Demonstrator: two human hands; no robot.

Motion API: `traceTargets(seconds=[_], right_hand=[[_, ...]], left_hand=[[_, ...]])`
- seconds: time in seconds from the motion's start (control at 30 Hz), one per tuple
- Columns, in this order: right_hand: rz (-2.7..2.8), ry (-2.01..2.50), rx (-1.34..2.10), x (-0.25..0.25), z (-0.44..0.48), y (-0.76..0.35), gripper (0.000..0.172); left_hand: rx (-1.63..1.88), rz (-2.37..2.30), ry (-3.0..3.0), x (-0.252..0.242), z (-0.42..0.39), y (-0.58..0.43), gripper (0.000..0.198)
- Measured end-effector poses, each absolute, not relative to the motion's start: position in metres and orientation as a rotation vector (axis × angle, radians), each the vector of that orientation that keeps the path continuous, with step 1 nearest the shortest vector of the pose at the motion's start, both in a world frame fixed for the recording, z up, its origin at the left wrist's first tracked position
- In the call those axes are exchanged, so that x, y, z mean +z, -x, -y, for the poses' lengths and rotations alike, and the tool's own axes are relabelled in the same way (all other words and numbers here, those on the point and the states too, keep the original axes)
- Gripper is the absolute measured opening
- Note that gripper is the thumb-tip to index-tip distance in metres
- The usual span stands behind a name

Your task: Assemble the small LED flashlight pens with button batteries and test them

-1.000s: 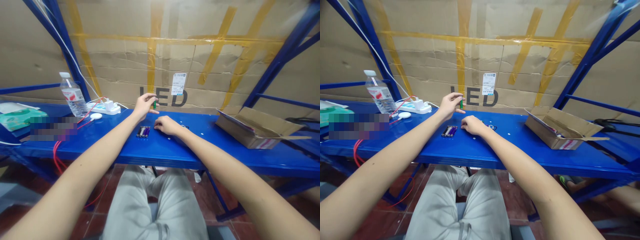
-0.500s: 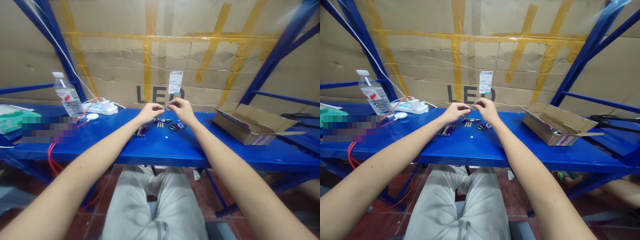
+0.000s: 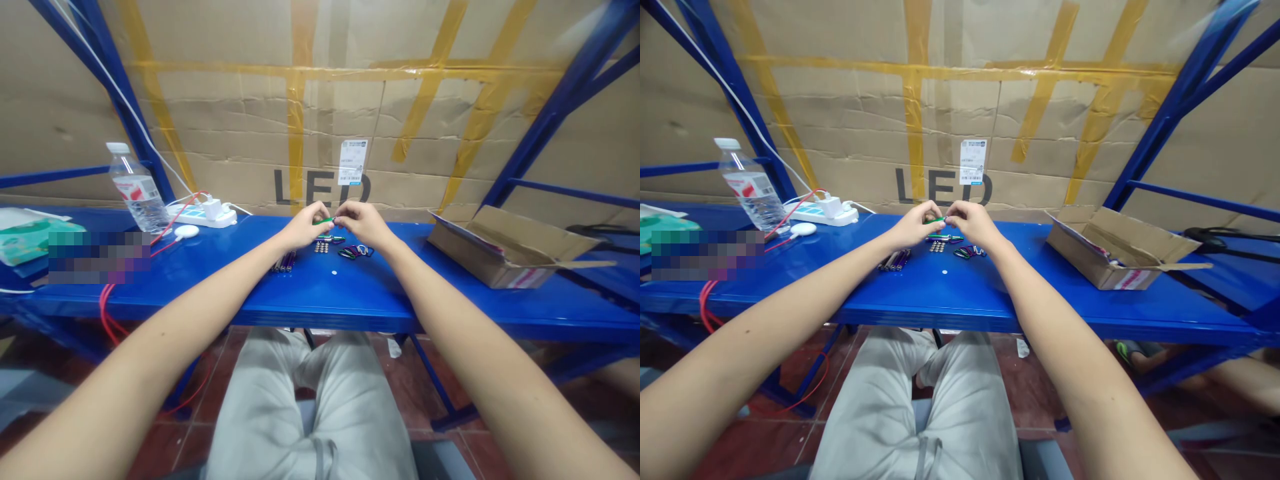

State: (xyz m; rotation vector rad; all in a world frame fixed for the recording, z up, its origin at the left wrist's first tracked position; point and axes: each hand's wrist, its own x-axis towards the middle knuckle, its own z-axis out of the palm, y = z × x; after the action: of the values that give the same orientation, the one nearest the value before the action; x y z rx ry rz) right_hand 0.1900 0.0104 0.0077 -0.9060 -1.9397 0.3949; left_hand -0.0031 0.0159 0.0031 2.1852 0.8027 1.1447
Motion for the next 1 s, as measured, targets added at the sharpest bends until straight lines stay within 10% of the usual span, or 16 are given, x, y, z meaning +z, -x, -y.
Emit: traceTargets(seconds=[0.47,1.0], right_hand=[[2.386,0.925,0.030,0.0130,-0.0012,-0.1963,0.022],[2.073,1.013,0.864,0.0088,-0.0041,-0.1976,0.023]], left_hand=[[1.007,-0.909,-2.515,0.0047,-0.0200,0.0051,0.016],[1.093,-0.846,-2.823,-0.0001,-0.0133,0.0041,0.009]])
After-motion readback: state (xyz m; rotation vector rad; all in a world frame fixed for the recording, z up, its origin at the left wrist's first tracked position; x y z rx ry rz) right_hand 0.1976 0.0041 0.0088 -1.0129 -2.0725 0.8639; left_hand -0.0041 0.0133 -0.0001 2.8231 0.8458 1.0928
